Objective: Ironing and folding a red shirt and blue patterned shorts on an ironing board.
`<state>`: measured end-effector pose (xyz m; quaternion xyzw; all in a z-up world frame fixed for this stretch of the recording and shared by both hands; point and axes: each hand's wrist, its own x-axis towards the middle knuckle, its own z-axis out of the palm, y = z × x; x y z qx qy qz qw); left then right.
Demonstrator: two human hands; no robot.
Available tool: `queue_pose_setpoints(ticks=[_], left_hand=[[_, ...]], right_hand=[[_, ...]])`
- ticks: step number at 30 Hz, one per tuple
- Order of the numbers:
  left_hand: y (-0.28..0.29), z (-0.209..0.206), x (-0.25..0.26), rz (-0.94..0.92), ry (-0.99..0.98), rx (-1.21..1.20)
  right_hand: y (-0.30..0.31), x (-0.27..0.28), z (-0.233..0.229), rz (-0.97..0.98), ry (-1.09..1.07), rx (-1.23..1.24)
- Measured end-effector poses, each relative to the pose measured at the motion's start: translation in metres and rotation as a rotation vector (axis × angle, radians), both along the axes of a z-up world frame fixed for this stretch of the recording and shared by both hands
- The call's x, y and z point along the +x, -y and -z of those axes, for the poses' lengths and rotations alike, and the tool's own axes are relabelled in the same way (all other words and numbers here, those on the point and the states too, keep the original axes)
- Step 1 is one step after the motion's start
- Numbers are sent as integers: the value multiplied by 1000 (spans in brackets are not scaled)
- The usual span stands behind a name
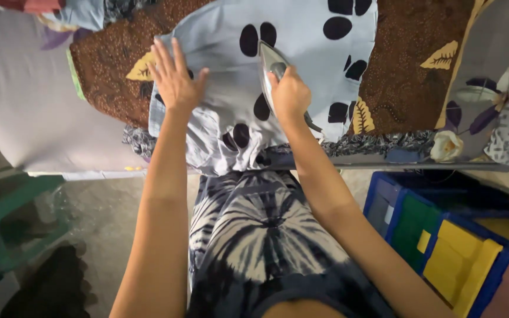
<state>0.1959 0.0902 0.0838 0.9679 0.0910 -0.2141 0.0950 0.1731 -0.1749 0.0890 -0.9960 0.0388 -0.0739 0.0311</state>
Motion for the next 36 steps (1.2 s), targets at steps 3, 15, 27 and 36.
queue_pose_setpoints(ticks=[3, 15, 27, 36], left_hand=[[-23, 37, 8, -81, 92, -65], [-42, 59, 5, -25, 346, -169], [-41, 58, 10, -38, 277, -118], [-42, 57, 11, -37, 249, -118]], right_hand=[[1, 14, 1, 84, -19, 26], [-4, 80, -2, 181, -81, 61], [0, 146, 16, 164, -39, 29], [-4, 106, 6, 134, -138, 110]])
